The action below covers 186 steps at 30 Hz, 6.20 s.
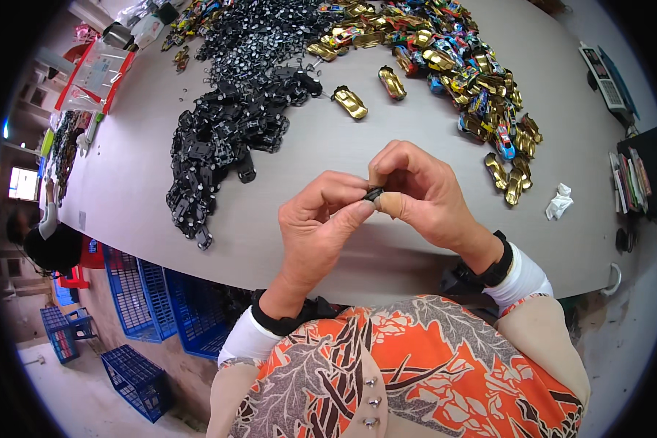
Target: Assembling small toy car models by combining the chassis and body components.
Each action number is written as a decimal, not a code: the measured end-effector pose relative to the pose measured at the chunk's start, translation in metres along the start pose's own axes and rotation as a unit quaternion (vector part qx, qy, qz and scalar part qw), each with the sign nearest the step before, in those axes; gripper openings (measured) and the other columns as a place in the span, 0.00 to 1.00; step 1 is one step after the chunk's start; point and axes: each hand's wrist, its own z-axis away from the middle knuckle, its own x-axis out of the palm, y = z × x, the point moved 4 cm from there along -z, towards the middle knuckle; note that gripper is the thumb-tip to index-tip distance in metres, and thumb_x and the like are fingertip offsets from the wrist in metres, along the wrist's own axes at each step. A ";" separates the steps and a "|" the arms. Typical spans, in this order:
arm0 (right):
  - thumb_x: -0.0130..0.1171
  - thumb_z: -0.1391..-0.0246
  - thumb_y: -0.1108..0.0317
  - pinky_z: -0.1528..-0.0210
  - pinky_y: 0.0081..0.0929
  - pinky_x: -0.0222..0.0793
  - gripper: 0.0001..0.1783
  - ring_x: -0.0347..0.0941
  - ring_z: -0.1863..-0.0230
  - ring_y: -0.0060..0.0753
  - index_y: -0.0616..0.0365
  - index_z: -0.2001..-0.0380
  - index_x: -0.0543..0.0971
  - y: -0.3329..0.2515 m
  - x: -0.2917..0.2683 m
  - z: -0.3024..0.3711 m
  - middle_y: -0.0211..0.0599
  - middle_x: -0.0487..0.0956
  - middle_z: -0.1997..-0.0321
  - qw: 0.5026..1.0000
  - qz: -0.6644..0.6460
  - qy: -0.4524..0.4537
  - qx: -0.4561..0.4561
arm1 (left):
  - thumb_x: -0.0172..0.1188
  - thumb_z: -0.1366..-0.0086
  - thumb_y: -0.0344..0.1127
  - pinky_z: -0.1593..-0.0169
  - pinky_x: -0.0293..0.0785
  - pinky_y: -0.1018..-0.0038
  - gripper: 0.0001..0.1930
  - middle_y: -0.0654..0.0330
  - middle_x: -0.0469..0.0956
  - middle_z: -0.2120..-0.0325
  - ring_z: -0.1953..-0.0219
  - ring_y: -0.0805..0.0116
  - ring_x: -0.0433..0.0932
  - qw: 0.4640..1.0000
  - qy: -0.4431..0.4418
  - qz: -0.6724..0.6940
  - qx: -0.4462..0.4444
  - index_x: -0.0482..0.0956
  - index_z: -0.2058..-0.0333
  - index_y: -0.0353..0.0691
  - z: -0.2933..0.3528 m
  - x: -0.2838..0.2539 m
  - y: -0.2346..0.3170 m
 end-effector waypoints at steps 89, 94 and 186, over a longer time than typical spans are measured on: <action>0.61 0.59 0.68 0.60 0.40 0.64 0.14 0.66 0.60 0.48 0.60 0.68 0.71 0.034 -0.039 -0.104 0.44 0.68 0.66 0.778 0.607 0.076 -0.142 | 0.58 0.49 0.21 0.63 0.72 0.80 0.11 0.62 0.78 0.73 0.69 0.77 0.76 0.875 0.235 -0.348 -0.239 0.73 0.64 0.31 0.156 -0.167 0.070; 0.55 0.56 0.75 0.65 0.37 0.67 0.13 0.70 0.68 0.46 0.60 0.64 0.71 0.062 -0.047 -0.115 0.42 0.71 0.70 0.756 0.647 0.022 -0.101 | 0.59 0.49 0.22 0.67 0.72 0.79 0.11 0.58 0.78 0.76 0.72 0.74 0.77 0.775 0.325 -0.518 -0.162 0.75 0.65 0.32 0.178 -0.192 0.082; 0.59 0.53 0.74 0.66 0.17 0.67 0.15 0.68 0.67 0.15 0.61 0.60 0.71 0.014 -0.019 -0.007 0.28 0.73 0.67 0.988 0.069 0.109 0.088 | 0.58 0.45 0.23 0.55 0.78 0.64 0.23 0.53 0.73 0.57 0.56 0.63 0.76 0.944 0.022 0.223 -0.243 0.66 0.49 0.34 -0.017 -0.018 -0.038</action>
